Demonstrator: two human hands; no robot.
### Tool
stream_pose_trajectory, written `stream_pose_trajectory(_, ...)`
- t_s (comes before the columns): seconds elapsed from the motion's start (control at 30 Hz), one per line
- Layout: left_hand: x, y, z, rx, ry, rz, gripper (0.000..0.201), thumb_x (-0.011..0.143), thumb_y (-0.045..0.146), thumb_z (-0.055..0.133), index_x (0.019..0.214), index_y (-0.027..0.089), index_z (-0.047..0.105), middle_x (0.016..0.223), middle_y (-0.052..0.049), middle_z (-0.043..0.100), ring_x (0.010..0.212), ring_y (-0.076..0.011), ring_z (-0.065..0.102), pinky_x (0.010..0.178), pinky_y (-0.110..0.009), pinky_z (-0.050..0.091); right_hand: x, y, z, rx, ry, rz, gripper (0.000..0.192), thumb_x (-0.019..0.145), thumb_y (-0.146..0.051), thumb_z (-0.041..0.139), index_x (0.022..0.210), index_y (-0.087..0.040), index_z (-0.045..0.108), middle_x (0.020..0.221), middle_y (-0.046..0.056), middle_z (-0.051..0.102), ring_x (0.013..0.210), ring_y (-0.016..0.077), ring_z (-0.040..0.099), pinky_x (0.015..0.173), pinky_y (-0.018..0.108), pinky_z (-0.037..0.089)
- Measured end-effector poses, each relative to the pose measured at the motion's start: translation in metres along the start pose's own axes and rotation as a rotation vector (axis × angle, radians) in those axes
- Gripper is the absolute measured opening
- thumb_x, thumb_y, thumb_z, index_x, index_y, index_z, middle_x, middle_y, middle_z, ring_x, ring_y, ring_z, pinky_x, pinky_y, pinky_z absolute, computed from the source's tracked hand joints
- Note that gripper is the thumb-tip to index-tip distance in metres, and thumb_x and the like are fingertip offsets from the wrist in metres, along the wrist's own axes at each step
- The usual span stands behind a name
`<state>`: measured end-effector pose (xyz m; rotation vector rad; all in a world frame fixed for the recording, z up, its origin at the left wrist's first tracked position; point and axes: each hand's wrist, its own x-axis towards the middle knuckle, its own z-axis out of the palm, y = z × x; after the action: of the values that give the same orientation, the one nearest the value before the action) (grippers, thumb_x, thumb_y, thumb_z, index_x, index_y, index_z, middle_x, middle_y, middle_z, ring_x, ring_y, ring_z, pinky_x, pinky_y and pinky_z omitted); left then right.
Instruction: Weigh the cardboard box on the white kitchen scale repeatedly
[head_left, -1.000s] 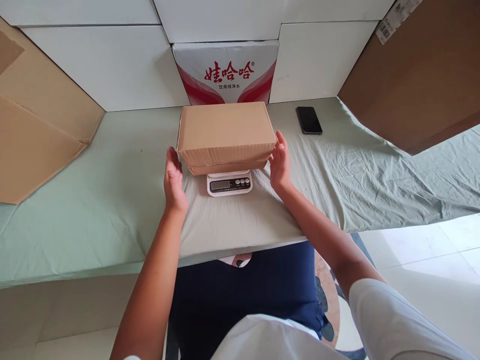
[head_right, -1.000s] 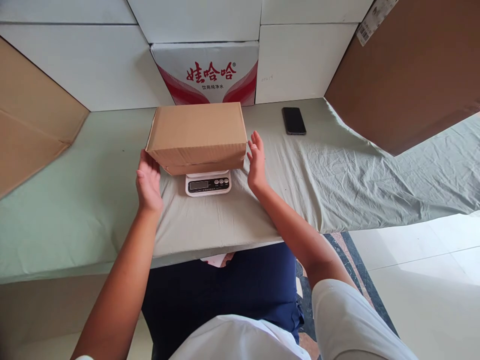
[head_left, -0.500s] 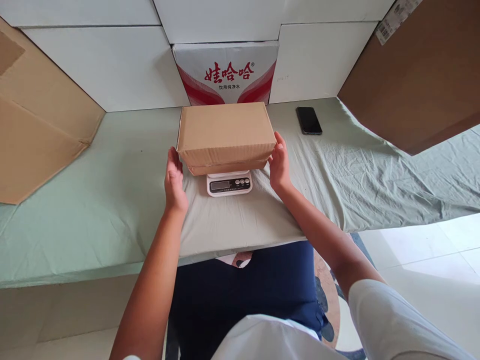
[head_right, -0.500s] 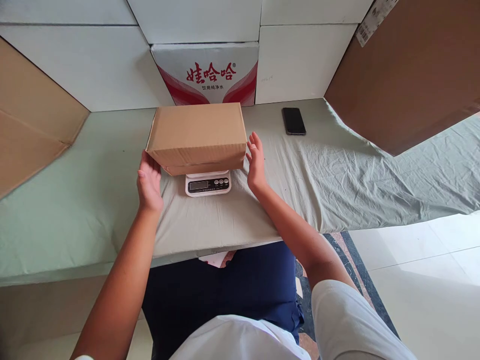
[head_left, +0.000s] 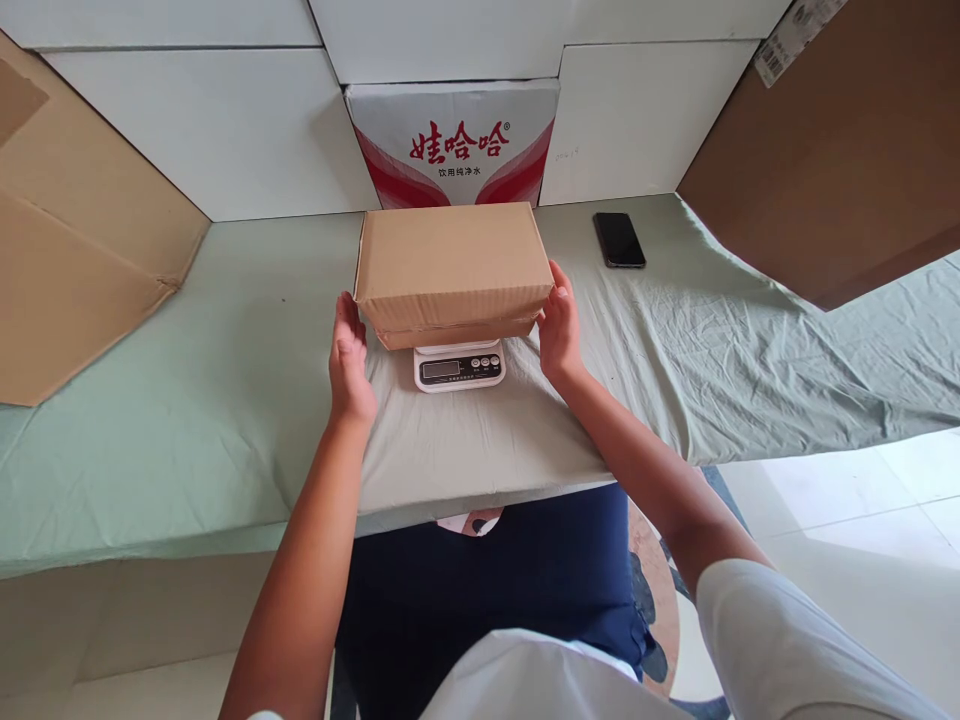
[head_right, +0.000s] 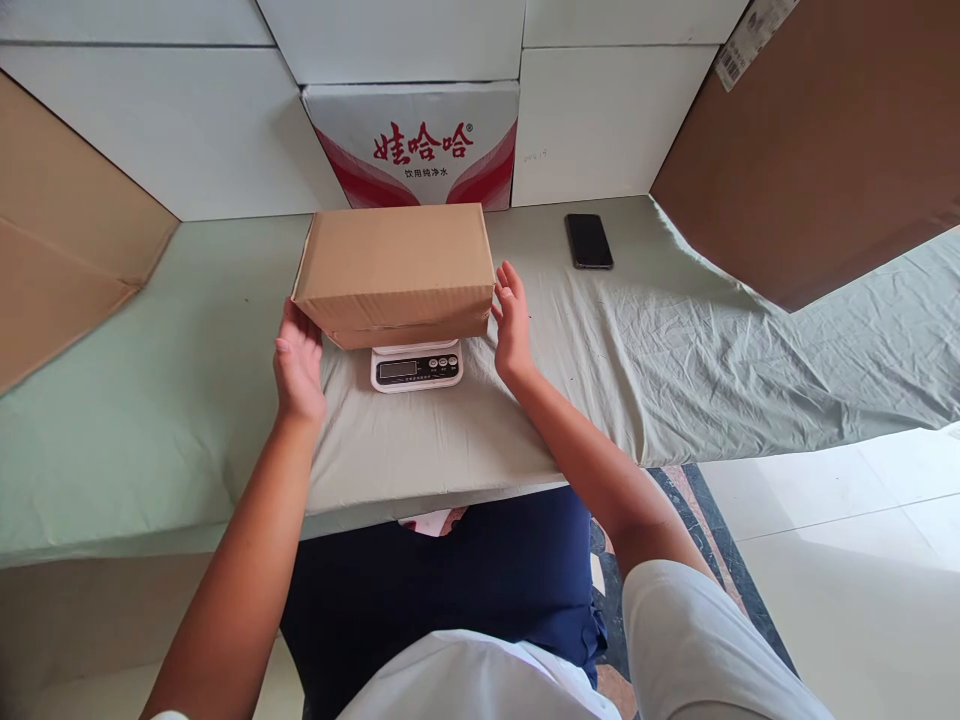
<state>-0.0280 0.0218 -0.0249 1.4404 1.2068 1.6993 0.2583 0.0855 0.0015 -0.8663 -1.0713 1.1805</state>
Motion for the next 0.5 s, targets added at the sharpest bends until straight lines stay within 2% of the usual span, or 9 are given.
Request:
stream_pose_trajectory(0.37,-0.0012,0.0067,0.0040,-0.004,0.017,-0.036,0.093,0.088,0.085,0.034,0.161,0.027,0.034,0.175,-0.006,0.023,0.164,-0.0292,0.018,0.135,-0.046,0.019,-0.0045,-0.0080,0.0033,-0.001,-0.020,0.016,0.062,0.085,-0.073,0.048,0.139,-0.043,0.047,0.166,-0.008,0.041,0.163,0.0262,0.026,0.132,0.059,0.026)
stream_pose_trajectory(0.5,-0.0004,0.0028,0.0020,-0.018,0.006,-0.016,0.088,0.087,0.085,0.037,0.159,0.033,0.038,0.175,-0.002,0.025,0.164,-0.0287,0.015,0.135,-0.048,0.018,-0.0047,-0.0085,0.0046,0.007,-0.011,0.026,0.064,0.083,-0.074,0.049,0.139,-0.043,0.048,0.166,-0.008,0.042,0.162,0.0269,0.026,0.132,0.060,0.025)
